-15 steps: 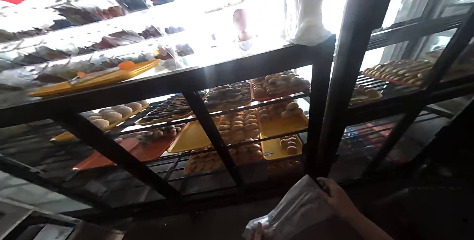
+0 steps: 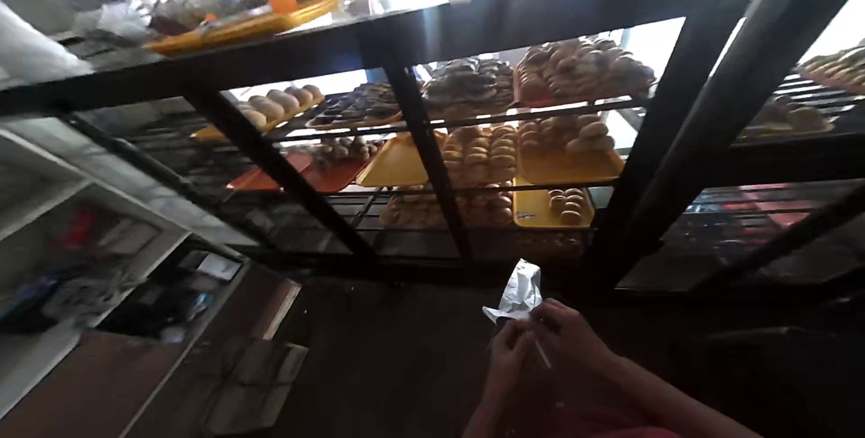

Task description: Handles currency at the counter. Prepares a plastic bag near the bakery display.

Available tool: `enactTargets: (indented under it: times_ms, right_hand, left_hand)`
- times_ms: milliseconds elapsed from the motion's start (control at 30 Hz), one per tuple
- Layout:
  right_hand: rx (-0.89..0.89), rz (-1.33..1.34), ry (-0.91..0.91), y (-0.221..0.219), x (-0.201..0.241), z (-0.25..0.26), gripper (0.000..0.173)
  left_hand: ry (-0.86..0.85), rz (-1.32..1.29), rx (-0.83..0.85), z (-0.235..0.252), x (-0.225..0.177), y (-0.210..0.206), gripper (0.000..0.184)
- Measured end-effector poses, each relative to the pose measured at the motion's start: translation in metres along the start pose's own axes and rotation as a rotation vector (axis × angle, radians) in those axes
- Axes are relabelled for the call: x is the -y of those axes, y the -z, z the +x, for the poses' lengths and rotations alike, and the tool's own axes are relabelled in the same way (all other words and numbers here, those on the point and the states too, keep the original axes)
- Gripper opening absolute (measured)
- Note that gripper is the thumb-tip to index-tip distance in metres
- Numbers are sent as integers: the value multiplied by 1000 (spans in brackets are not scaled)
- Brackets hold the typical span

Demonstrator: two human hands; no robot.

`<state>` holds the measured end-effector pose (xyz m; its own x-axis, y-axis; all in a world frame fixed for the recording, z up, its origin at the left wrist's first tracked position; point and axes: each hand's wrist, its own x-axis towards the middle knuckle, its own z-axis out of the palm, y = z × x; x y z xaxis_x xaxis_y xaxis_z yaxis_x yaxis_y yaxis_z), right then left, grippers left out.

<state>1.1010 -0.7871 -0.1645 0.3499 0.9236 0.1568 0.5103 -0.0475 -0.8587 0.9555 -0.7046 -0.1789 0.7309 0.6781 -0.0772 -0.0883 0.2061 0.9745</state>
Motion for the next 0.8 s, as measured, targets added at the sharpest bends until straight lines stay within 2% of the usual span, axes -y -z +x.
enactTargets:
  times_ms: [133,233,300,367,500,567,633,733,800]
  right_hand:
    - [6,32,35,-9,-6,1,19]
    - [26,188,-113,-12,-7,-5,21]
    - [8,350,-204,-9,-15,7,20]
    - [24,441,-264,-10,-23,7,21]
    - [195,327,-205,-22,-13,1,38]
    - [246,217,-144,-24,-5,-2,36]
    - [204,148,-138,-20,-7,-2,26]
    - [10,136,-175,-10,-25,-2,19]
    - [-42,138,-234,1,-37,-4,18]
  left_hand:
    - [62,13,-154,-3,5,3,9]
    - [169,-79,-173,-16,-1,8,15]
    - [232,-242,-176,-12,-8,15,20]
    - [277,-385,-204,-14,2,24,20]
    - [209,-194,-183,-18,9,25,17]
    - [193,-124,-171,-19,7,19,14]
    - [245,-202,-177,-18,7,17,15]
    - [361,-505,-200,-16,2,27,22]
    - [295,-714,-196,-16,4,44,38]
